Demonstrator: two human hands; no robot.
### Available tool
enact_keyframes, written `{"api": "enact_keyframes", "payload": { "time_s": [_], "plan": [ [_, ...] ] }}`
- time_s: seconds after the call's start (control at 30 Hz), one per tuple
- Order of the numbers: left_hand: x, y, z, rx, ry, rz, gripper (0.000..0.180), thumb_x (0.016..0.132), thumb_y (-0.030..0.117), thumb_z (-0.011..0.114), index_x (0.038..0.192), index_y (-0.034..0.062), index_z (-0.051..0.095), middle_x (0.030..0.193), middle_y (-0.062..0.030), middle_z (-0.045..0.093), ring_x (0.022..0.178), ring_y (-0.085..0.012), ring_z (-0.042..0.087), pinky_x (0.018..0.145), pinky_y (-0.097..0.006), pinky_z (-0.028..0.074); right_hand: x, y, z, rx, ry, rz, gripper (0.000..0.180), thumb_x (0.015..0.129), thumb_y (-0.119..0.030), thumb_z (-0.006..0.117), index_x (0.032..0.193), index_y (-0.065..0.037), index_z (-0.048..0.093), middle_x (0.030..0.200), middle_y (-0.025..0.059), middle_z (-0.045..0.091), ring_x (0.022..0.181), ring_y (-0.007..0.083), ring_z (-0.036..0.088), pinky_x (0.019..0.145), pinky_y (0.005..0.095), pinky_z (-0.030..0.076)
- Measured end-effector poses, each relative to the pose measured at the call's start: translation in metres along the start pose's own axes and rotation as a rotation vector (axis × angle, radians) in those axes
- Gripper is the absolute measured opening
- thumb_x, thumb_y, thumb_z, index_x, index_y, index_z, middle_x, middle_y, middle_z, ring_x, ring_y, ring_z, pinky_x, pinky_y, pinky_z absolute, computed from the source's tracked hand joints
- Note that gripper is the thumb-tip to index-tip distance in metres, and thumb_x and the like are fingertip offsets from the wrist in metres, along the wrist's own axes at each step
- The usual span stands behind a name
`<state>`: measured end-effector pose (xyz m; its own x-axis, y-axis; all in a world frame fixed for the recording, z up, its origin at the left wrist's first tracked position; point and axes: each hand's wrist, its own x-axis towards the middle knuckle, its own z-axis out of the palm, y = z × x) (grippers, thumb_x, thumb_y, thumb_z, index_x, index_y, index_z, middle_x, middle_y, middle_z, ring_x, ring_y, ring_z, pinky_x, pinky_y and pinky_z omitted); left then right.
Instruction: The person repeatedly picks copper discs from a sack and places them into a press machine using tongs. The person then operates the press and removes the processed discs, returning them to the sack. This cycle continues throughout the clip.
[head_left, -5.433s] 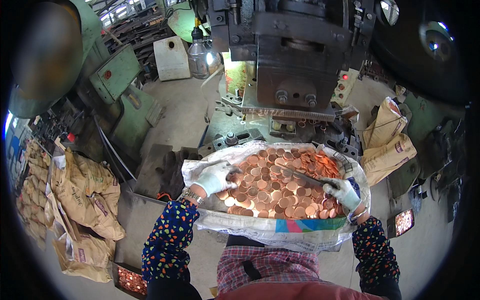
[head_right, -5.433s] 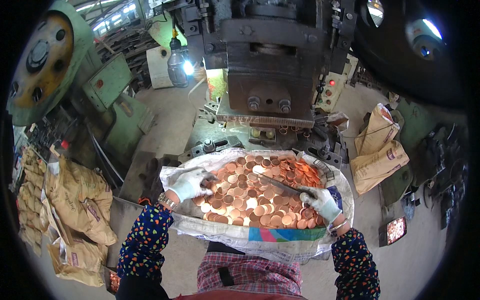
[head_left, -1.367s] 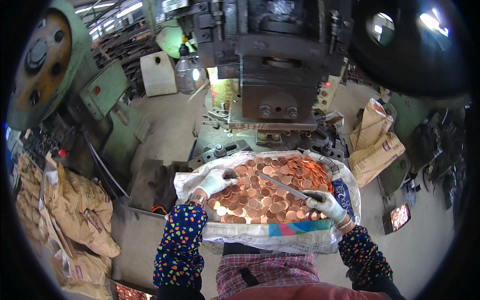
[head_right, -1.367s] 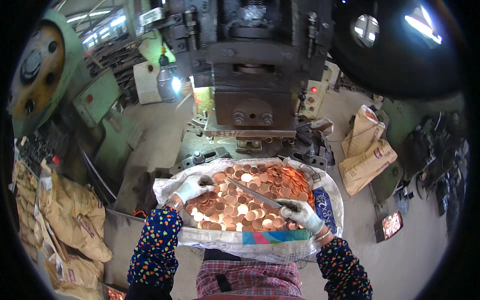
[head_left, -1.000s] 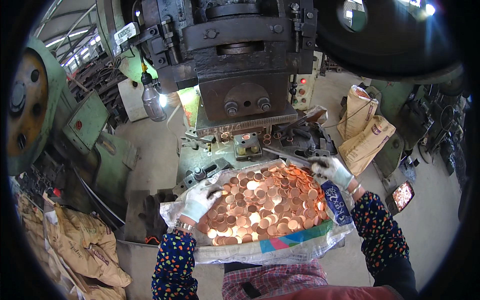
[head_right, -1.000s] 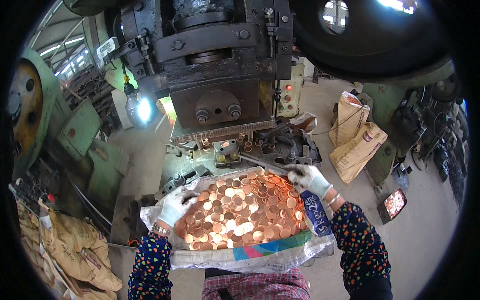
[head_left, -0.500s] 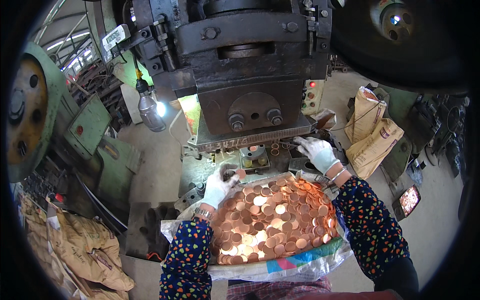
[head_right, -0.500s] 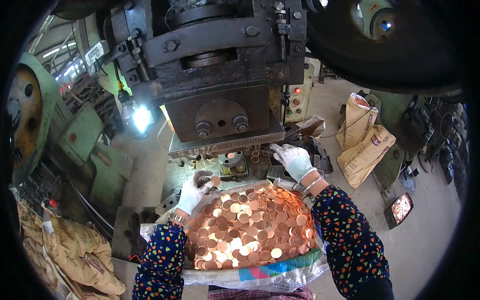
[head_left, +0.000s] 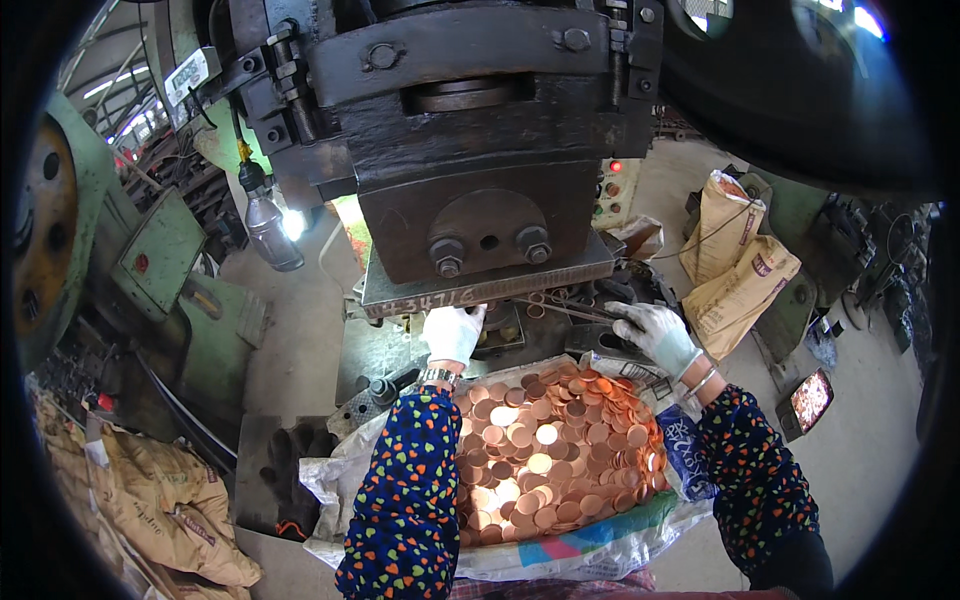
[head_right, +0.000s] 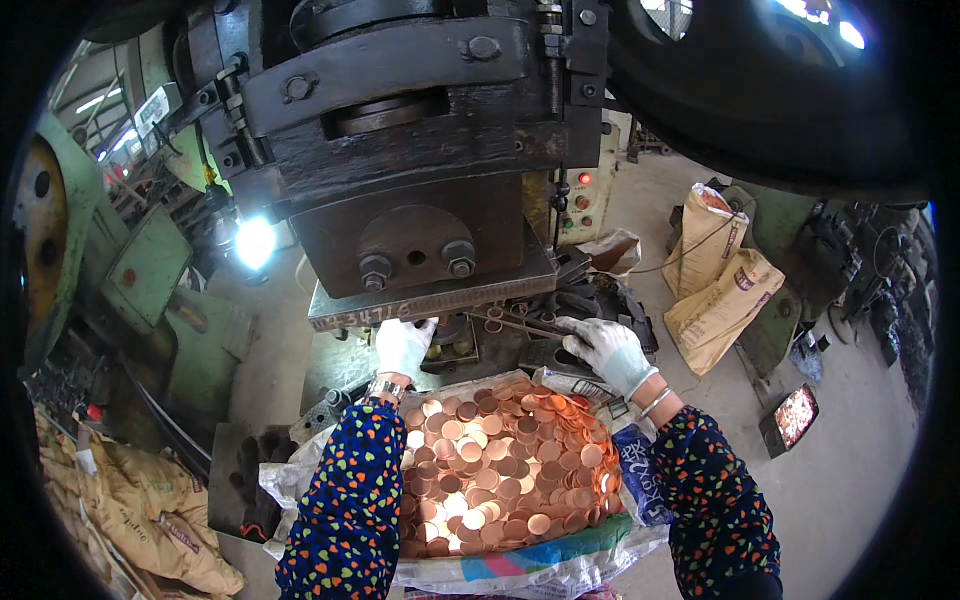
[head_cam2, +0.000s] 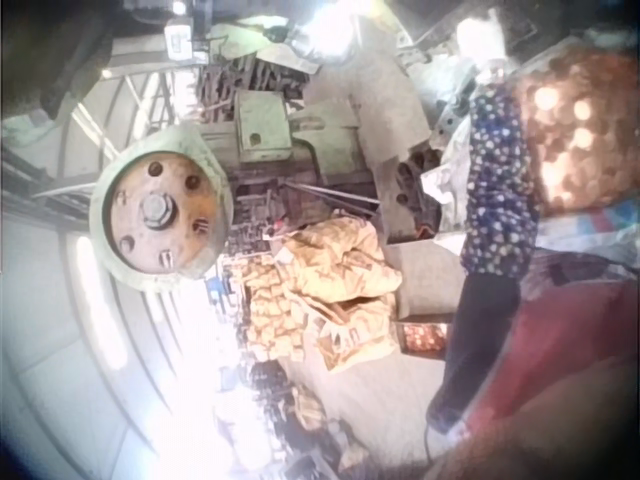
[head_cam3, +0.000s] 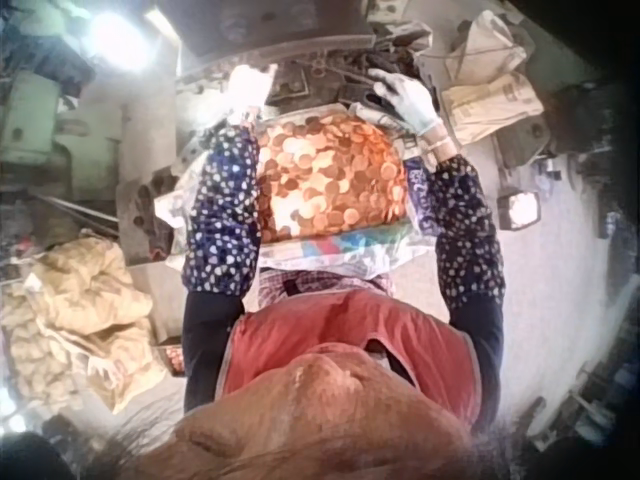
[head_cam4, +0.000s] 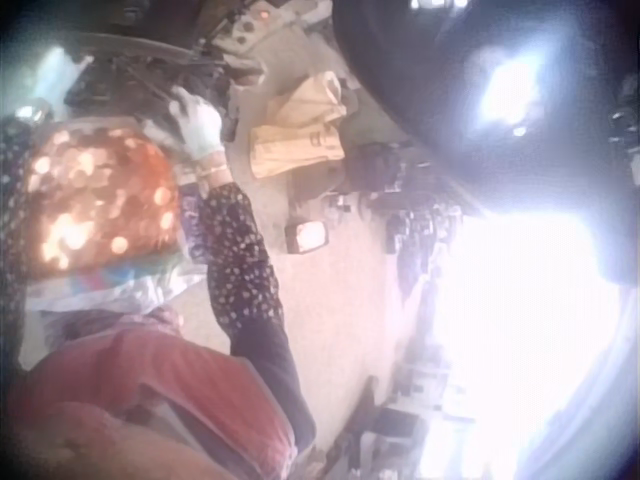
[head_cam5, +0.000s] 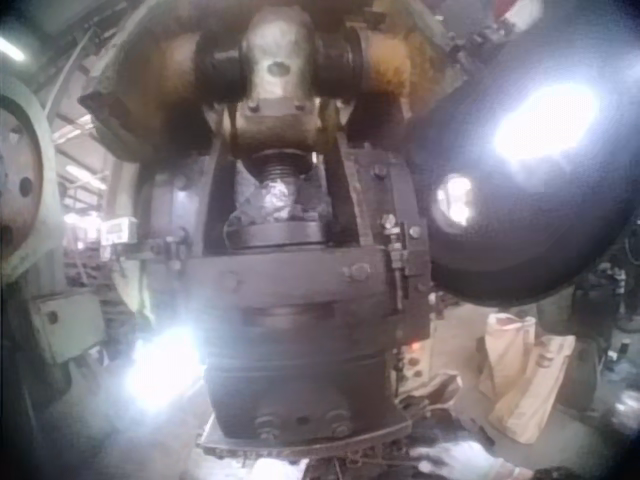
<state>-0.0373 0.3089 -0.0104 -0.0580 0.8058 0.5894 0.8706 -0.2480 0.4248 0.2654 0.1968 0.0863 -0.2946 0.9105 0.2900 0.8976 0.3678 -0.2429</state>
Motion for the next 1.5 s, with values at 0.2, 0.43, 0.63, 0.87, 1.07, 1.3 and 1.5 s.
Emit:
{"api": "enact_keyframes", "payload": {
  "time_s": [0.2,0.43,0.63,0.87,1.07,1.3,1.5],
  "plan": [
    [-0.005,0.003,-0.004,0.129,-0.020,0.097,0.030,0.081,0.039,0.066,0.085,0.0101,0.072,0.078,-0.0150,0.067,0.070,-0.0344,0.064,0.066,-0.043,0.053,0.004,-0.006,0.008,0.055,-0.041,-0.056,0.037,0.093,-0.034,0.052,0.121,-0.012,0.060,0.097,0.0164,0.066,0.091,0.0334,0.061,0.078,0.0410,0.048],
    [-0.014,0.014,-0.041,0.043,-0.093,0.185,0.022,0.085,0.034,0.061,0.091,0.0151,0.071,0.080,-0.0113,0.064,0.079,-0.0296,0.063,0.070,-0.039,0.051,0.014,-0.027,0.016,-0.037,-0.156,-0.038,0.036,0.095,-0.035,0.048,0.122,-0.012,0.057,0.095,0.0165,0.066,0.089,0.0330,0.062,0.076,0.0418,0.049],
    [-0.044,-0.002,-0.080,-0.171,-0.170,0.313,0.020,0.084,0.030,0.062,0.097,0.0162,0.069,0.091,-0.0069,0.061,0.084,-0.0255,0.062,0.073,-0.035,0.051,0.011,-0.039,0.005,-0.137,-0.070,-0.166,0.036,0.095,-0.037,0.047,0.120,-0.013,0.058,0.095,0.0147,0.066,0.089,0.0315,0.063,0.076,0.0408,0.050],
    [-0.145,-0.053,-0.169,0.013,-0.578,0.445,0.044,0.081,0.043,0.064,0.117,0.0173,0.061,0.113,-0.0070,0.059,0.106,-0.0238,0.057,0.088,-0.037,0.049,-0.010,-0.016,0.005,-0.119,-0.047,0.045,0.037,0.092,-0.039,0.048,0.112,-0.010,0.062,0.092,0.0131,0.067,0.089,0.0307,0.063,0.078,0.0396,0.051],
    [-0.193,-0.068,-0.195,0.090,-0.641,0.064,0.050,0.072,0.046,0.072,0.115,0.0228,0.063,0.115,-0.0048,0.058,0.109,-0.0255,0.055,0.091,-0.041,0.046,-0.014,0.015,0.006,-0.396,-0.107,0.127,0.032,0.093,-0.036,0.047,0.105,-0.013,0.066,0.093,0.0090,0.069,0.089,0.0288,0.066,0.076,0.0415,0.052],
    [-0.196,-0.081,-0.176,0.098,-0.566,-0.043,0.054,0.068,0.047,0.075,0.107,0.0108,0.065,0.111,-0.0111,0.060,0.106,-0.0285,0.057,0.092,-0.039,0.046,0.027,0.017,0.003,-0.330,-0.233,0.181,0.025,0.089,-0.030,0.052,0.096,-0.012,0.068,0.094,0.0102,0.069,0.089,0.0296,0.066,0.078,0.0424,0.053],
    [-0.198,-0.082,-0.173,0.068,-0.513,-0.105,0.055,0.067,0.046,0.077,0.105,0.0091,0.063,0.104,-0.0121,0.060,0.097,-0.0294,0.060,0.083,-0.040,0.050,0.063,0.017,0.037,-0.390,-0.185,0.174,0.026,0.090,-0.029,0.050,0.104,-0.014,0.067,0.097,0.0107,0.069,0.090,0.0296,0.066,0.078,0.0420,0.053]
  ]
}}
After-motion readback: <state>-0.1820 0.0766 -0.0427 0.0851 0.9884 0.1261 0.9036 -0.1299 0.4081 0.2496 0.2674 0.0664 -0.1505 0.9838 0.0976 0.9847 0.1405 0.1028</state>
